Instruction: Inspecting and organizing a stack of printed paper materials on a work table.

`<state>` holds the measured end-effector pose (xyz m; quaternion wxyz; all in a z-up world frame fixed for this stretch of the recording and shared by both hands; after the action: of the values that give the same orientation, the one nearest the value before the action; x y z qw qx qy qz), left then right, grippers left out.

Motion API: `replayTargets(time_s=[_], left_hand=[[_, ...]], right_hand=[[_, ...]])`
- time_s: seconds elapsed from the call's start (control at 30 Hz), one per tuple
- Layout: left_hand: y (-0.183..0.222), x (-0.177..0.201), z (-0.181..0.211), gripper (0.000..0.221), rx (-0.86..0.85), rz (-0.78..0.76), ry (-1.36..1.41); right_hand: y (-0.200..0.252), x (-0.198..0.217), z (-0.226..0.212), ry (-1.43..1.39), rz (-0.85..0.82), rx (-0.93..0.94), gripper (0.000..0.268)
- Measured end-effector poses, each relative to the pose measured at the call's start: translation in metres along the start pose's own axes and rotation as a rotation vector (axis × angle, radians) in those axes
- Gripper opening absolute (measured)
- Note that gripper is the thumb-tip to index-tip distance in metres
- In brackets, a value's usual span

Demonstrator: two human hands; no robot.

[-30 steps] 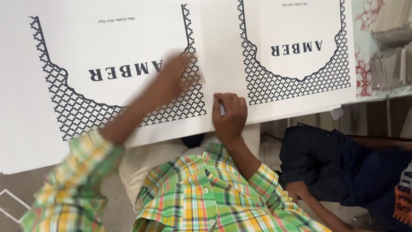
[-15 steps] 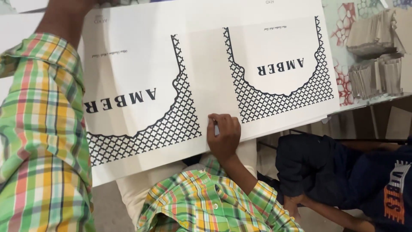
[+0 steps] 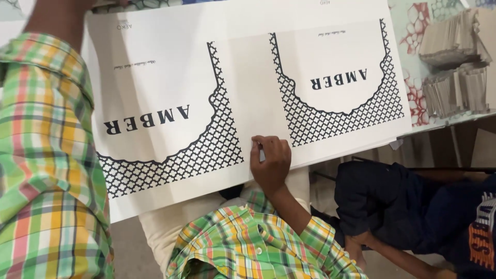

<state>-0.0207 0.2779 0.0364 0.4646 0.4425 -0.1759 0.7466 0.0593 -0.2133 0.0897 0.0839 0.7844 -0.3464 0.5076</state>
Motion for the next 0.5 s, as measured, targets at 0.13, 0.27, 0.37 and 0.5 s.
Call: replayTargets(time_s=[0.13,0.27,0.37,0.5], left_hand=[[0.03,0.005,-0.003,0.031,-0.009,0.005,0.003],[0.04,0.02,-0.01,0.031,-0.028,0.031,-0.004],[0.048,0.016,-0.017,0.03,-0.031,0.025,0.008],[0.07,0.022,-0.027,0.03,-0.015,0.02,0.011]], right_hand=[[-0.001,0.0,0.002,-0.002,0.0,-0.006,0.01],[-0.001,0.003,0.0,0.006,0.033,0.016,0.012],[0.0,0.001,0.003,-0.009,0.007,0.001,0.013],[-0.001,-0.001,0.0,-0.026,0.0,0.008,0.011]])
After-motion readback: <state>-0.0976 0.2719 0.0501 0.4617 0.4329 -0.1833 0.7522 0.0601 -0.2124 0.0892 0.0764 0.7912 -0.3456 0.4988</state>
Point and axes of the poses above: each hand's wrist, its own y-axis away from the middle knuckle, its own x-axis out of the back of the hand, z = x × y, the point moved 8 cm from there along -y, towards the middle knuckle, and after that the axes turned 12 degrees about -z, right-handed, at the moved point
